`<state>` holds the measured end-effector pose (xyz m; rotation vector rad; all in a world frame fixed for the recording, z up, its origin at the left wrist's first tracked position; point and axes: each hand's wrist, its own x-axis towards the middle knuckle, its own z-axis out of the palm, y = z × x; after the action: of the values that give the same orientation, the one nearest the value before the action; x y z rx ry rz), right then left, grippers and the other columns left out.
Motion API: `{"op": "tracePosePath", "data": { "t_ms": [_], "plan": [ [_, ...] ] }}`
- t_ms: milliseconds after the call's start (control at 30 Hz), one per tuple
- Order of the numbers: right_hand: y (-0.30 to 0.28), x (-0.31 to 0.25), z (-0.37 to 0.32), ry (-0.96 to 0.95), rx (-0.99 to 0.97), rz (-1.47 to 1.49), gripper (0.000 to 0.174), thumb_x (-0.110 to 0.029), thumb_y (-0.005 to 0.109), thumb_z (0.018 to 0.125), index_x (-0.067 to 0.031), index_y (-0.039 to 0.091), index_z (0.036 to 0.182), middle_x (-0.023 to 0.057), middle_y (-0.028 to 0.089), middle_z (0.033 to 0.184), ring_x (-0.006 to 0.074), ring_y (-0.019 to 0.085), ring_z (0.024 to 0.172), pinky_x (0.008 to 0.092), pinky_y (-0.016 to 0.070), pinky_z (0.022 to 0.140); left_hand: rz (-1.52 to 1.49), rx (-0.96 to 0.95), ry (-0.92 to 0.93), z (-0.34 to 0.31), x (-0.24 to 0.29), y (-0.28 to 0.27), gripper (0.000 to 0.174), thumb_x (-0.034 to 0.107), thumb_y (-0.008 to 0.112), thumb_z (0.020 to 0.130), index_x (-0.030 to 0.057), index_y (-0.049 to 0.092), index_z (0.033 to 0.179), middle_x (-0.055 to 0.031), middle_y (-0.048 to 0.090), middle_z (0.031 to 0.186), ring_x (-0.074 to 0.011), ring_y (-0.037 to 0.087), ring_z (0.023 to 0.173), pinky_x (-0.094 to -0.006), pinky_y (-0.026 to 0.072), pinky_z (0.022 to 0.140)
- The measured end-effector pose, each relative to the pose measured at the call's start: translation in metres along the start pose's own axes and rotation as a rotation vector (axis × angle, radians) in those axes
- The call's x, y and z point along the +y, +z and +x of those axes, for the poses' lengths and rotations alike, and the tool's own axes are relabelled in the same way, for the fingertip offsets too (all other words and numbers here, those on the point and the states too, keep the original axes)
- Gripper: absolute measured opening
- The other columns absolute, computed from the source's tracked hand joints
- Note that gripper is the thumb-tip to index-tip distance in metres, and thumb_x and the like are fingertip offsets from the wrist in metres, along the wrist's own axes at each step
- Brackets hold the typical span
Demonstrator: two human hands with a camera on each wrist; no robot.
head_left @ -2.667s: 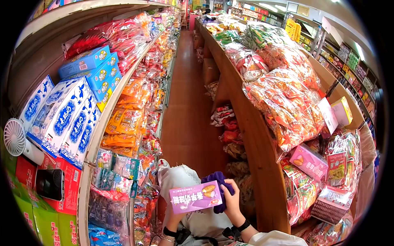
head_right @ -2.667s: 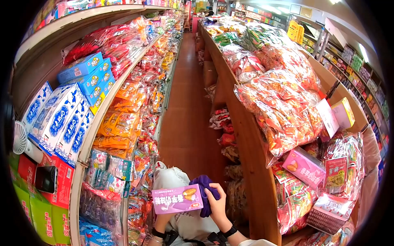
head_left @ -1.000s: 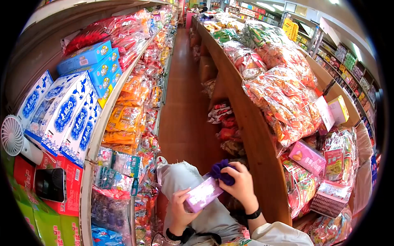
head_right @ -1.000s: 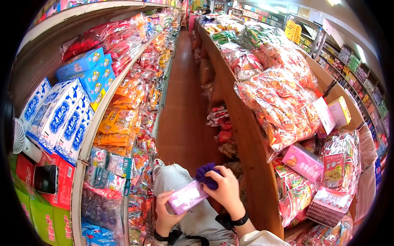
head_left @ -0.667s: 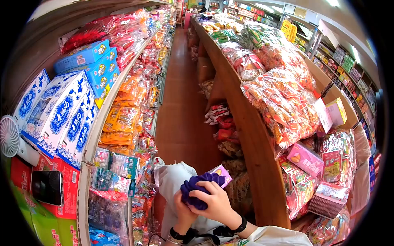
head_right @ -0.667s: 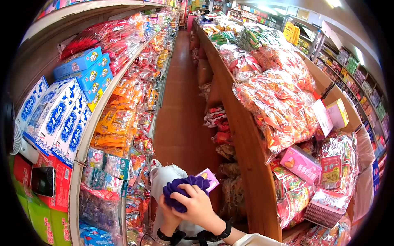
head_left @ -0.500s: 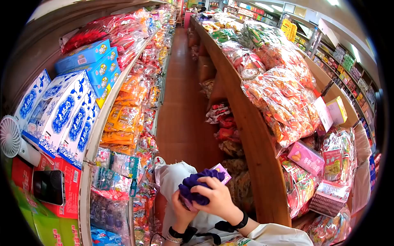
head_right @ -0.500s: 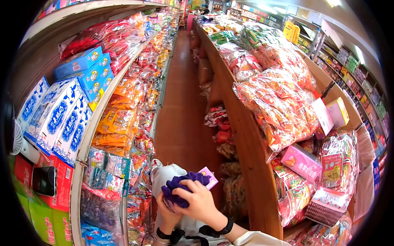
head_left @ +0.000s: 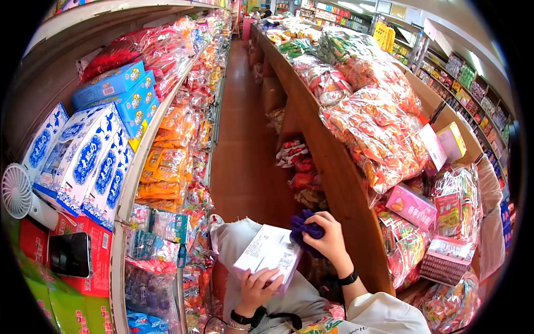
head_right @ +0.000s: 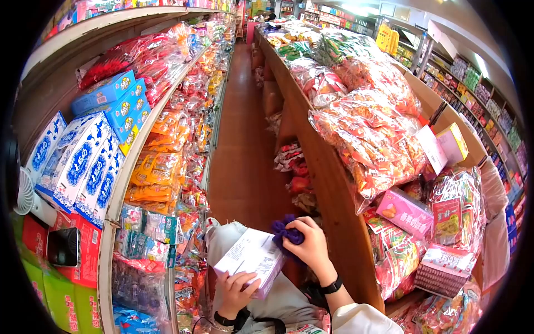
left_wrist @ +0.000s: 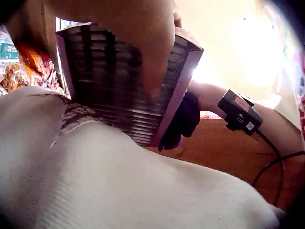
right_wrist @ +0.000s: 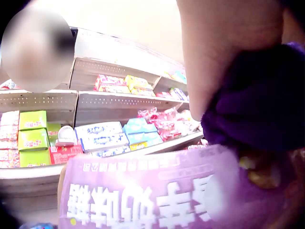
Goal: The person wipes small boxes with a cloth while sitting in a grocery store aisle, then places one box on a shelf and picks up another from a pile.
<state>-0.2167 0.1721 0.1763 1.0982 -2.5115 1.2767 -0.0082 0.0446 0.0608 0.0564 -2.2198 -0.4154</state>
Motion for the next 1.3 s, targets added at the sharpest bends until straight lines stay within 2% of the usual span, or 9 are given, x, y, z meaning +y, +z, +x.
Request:
{"op": "tracePosePath", "data": {
  "t_ms": [133,233,400,433,567,767,1067,1200,1300],
  "plan": [
    [0.04,0.004,-0.019,-0.056,-0.295,-0.032,0.031,-0.021,0.08,0.069,-0.0118,0.071,0.098,0.0121,0.065,0.105,0.0338,0.066,0.094,0.0414,0.0552,0.083,0.016,-0.247,0.07,0.0,-0.013,0.005,0.043,0.027,0.065,0.086,0.0449,0.063,0.125,0.0059,0.055,0.137,-0.0162,0.05,0.123,-0.0515,0.0335,0.111],
    [0.055,-0.011,-0.034,-0.062,-0.29,0.051,0.033,-0.023,0.08,0.07,-0.0134,0.069,0.1,0.0111,0.064,0.107,0.0352,0.064,0.098,0.0429,0.054,0.086,0.039,-0.227,0.14,-0.015,-0.021,0.021,0.037,0.027,0.072,0.083,0.0438,0.067,0.115,0.0031,0.055,0.127,-0.0191,0.051,0.118,-0.0563,0.0333,0.109],
    [0.053,-0.036,-0.041,-0.197,-0.399,0.168,0.036,-0.021,0.082,0.07,-0.0115,0.07,0.102,0.0148,0.062,0.119,0.0356,0.064,0.106,0.0402,0.0525,0.091,-0.069,-0.03,0.024,-0.031,-0.03,0.03,0.025,0.034,0.079,0.079,0.037,0.068,0.101,-0.0014,0.048,0.115,-0.0221,0.05,0.118,-0.0568,0.0359,0.107],
    [0.054,-0.034,-0.04,-0.195,-0.398,0.159,0.036,-0.022,0.081,0.071,-0.0122,0.069,0.103,0.0136,0.062,0.119,0.0358,0.064,0.105,0.041,0.0528,0.09,-0.085,0.004,0.004,-0.031,-0.028,0.03,0.038,0.028,0.076,0.082,0.0435,0.062,0.114,0.0004,0.05,0.117,-0.0168,0.049,0.119,-0.053,0.0386,0.104],
    [0.056,-0.015,-0.028,-0.166,-0.316,0.047,0.036,-0.021,0.08,0.069,-0.014,0.069,0.103,0.0112,0.063,0.115,0.0358,0.064,0.103,0.0424,0.0541,0.087,0.064,-0.051,0.114,-0.028,-0.033,0.014,0.038,0.027,0.072,0.084,0.0453,0.061,0.116,0.0041,0.051,0.117,-0.015,0.052,0.116,-0.0422,0.0407,0.094],
    [0.049,0.062,-0.022,0.107,-0.143,-0.095,0.03,-0.022,0.079,0.073,-0.0112,0.068,0.1,0.0124,0.066,0.105,0.0348,0.066,0.095,0.0423,0.056,0.079,0.116,-0.113,0.133,-0.022,-0.029,0.005,0.037,0.027,0.077,0.081,0.0429,0.063,0.111,0.0048,0.052,0.118,-0.0159,0.055,0.114,-0.0404,0.0399,0.09],
    [0.041,-0.013,-0.065,-0.214,-0.243,0.004,0.035,-0.025,0.082,0.068,-0.0171,0.07,0.099,0.0101,0.063,0.115,0.0334,0.065,0.098,0.0414,0.0547,0.081,0.091,-0.15,0.059,-0.035,-0.028,0.021,0.031,0.034,0.072,0.084,0.0437,0.063,0.112,0.0066,0.053,0.124,-0.0146,0.051,0.12,-0.0446,0.0354,0.094],
    [0.046,-0.001,-0.055,-0.179,-0.201,0.005,0.033,-0.024,0.081,0.067,-0.0172,0.07,0.098,0.0093,0.063,0.113,0.0329,0.065,0.096,0.041,0.0551,0.08,0.12,-0.117,0.063,-0.031,-0.024,0.02,0.038,0.036,0.077,0.079,0.0402,0.062,0.114,0.005,0.054,0.122,-0.0205,0.051,0.118,-0.0444,0.035,0.093],
    [0.05,0.029,-0.044,0.016,-0.082,0.108,0.03,-0.02,0.077,0.069,-0.0128,0.07,0.097,0.0106,0.065,0.106,0.0331,0.067,0.092,0.0397,0.056,0.08,0.217,-0.181,0.141,-0.017,-0.015,0.015,0.041,0.032,0.077,0.078,0.0421,0.063,0.116,0.0064,0.054,0.122,-0.0167,0.051,0.118,-0.0425,0.0354,0.093]
  ]
}}
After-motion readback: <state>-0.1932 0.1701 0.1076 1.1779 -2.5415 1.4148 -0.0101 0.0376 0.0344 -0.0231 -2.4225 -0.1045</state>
